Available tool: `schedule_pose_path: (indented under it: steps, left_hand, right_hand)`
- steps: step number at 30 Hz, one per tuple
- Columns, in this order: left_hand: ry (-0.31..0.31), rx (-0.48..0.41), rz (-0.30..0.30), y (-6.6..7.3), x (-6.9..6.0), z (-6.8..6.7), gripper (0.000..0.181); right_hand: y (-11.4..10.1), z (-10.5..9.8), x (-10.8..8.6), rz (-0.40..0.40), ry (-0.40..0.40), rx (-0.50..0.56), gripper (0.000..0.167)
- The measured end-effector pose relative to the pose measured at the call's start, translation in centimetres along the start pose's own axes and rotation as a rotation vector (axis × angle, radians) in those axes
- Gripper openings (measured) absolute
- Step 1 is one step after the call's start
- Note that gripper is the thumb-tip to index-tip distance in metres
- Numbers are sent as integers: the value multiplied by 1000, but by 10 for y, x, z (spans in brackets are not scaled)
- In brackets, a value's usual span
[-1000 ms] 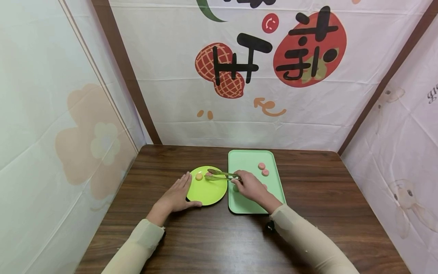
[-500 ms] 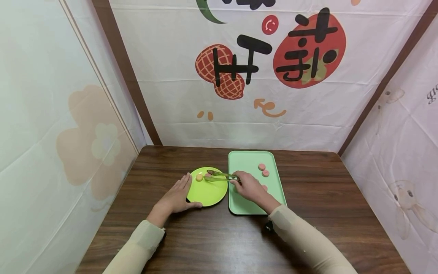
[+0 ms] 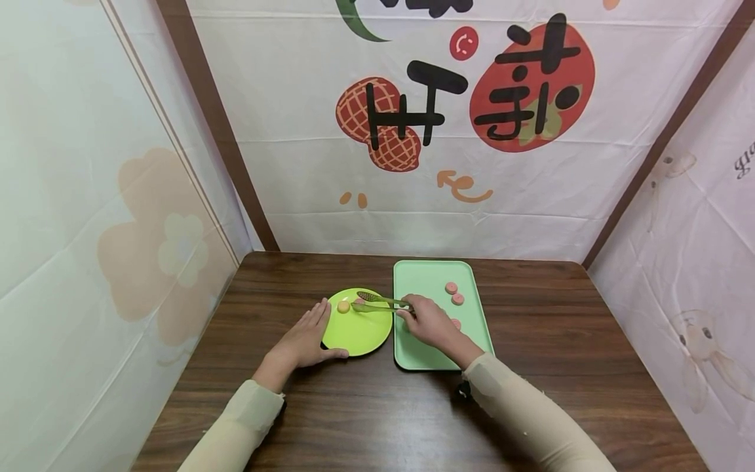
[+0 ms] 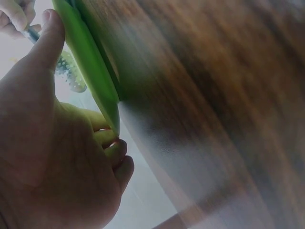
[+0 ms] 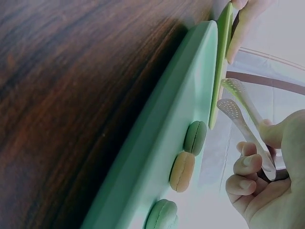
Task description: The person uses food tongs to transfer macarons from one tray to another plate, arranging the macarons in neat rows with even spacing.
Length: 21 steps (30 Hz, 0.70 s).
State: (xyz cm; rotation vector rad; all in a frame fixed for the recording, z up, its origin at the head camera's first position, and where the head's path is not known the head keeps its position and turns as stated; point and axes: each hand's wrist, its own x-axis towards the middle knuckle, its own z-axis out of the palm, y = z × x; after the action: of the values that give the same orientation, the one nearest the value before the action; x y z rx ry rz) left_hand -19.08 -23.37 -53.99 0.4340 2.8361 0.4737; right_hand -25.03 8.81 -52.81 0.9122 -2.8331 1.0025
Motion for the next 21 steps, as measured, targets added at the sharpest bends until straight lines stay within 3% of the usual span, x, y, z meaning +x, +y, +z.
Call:
schedule_pose_path:
  steps: [14, 21]
  left_hand:
    - [8, 1, 8, 0, 0, 0, 129]
    - [7, -8, 8, -1, -1, 0, 129]
  right_hand:
    - [-2, -8, -8, 23, 12, 39, 28]
    - [1, -17, -18, 44, 32, 61, 22]
